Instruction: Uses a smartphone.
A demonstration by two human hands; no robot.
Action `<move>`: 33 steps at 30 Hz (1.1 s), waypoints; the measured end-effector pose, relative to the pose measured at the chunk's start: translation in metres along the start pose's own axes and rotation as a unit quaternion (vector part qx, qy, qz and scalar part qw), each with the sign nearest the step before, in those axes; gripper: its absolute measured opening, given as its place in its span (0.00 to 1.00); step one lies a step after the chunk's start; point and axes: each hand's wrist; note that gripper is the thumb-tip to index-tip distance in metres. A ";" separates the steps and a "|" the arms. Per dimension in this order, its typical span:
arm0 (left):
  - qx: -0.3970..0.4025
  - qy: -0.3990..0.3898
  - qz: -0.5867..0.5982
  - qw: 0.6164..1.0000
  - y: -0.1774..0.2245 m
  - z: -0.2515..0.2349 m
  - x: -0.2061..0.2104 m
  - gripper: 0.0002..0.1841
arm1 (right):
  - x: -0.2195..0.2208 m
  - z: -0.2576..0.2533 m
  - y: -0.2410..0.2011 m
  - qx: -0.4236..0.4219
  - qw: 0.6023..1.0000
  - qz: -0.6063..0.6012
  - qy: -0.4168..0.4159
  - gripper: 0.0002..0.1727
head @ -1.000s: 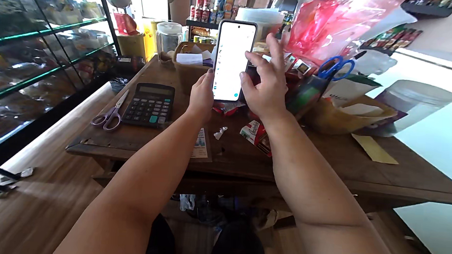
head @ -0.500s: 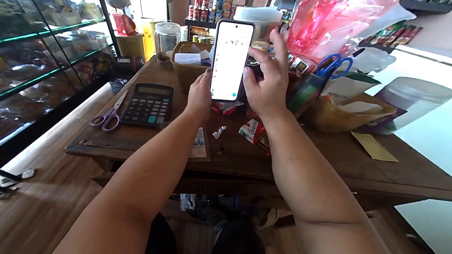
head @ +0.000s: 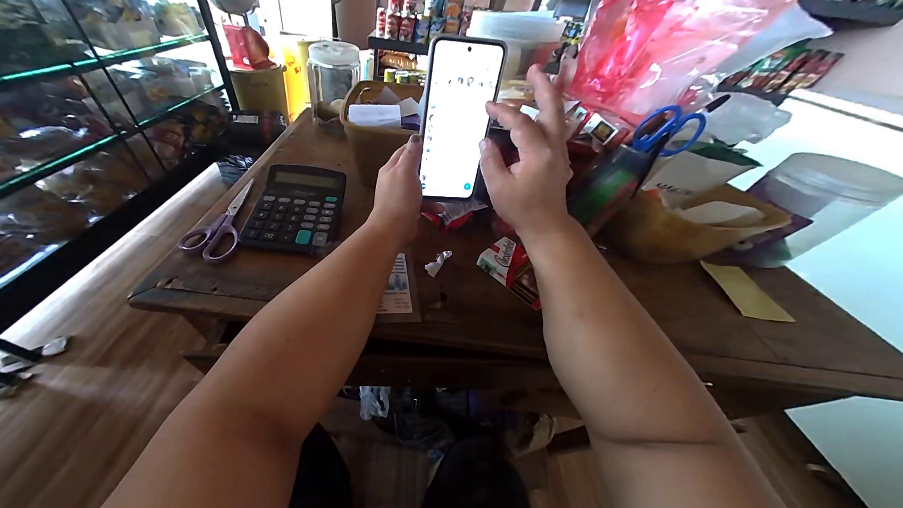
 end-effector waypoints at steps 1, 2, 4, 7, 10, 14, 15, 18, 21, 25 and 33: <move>-0.002 0.001 0.002 1.000 0.000 0.000 0.000 0.26 | 0.003 0.000 0.001 -0.010 1.000 -0.002 0.007 0.19; -0.002 0.003 0.003 1.000 0.000 0.000 0.000 0.26 | 0.008 -0.001 0.003 -0.025 0.999 -0.005 0.022 0.18; -0.002 0.006 0.005 1.000 0.001 0.000 0.001 0.25 | 0.009 -0.001 0.002 -0.039 0.999 -0.006 0.008 0.16; -0.007 0.009 0.001 1.000 0.002 0.001 0.001 0.25 | 0.006 0.000 -0.003 -0.038 0.998 0.006 -0.045 0.16; -0.013 0.011 -0.003 1.000 0.006 0.003 0.002 0.25 | 0.009 0.000 -0.003 -0.043 0.998 0.002 -0.051 0.16; -0.003 0.008 -0.005 1.000 0.004 0.002 0.002 0.25 | 0.010 0.001 -0.003 -0.039 0.997 0.010 -0.067 0.16; -0.003 0.006 -0.004 1.000 0.004 0.002 0.001 0.25 | 0.010 0.001 -0.003 -0.042 0.996 0.012 -0.072 0.17; -0.001 0.005 0.001 1.000 0.002 0.001 0.001 0.25 | 0.011 0.001 -0.003 -0.042 0.995 0.019 -0.091 0.18; 0.000 0.005 0.001 1.000 0.001 0.000 0.001 0.25 | 0.011 0.001 -0.002 -0.037 0.993 0.029 -0.107 0.19; -0.008 0.010 0.001 1.000 0.003 0.002 0.001 0.26 | 0.009 0.000 -0.005 -0.043 0.996 -0.050 -0.054 0.18; -0.031 0.061 0.105 0.992 0.007 -0.003 -0.001 0.27 | 0.007 -0.005 -0.002 0.179 0.932 -0.300 -0.100 0.34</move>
Point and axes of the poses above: each hand's wrist, its own z-axis away from the middle knuckle, its own x-axis out of the palm, y = z × x, and after that the axes turned 5 degrees about x, right-handed
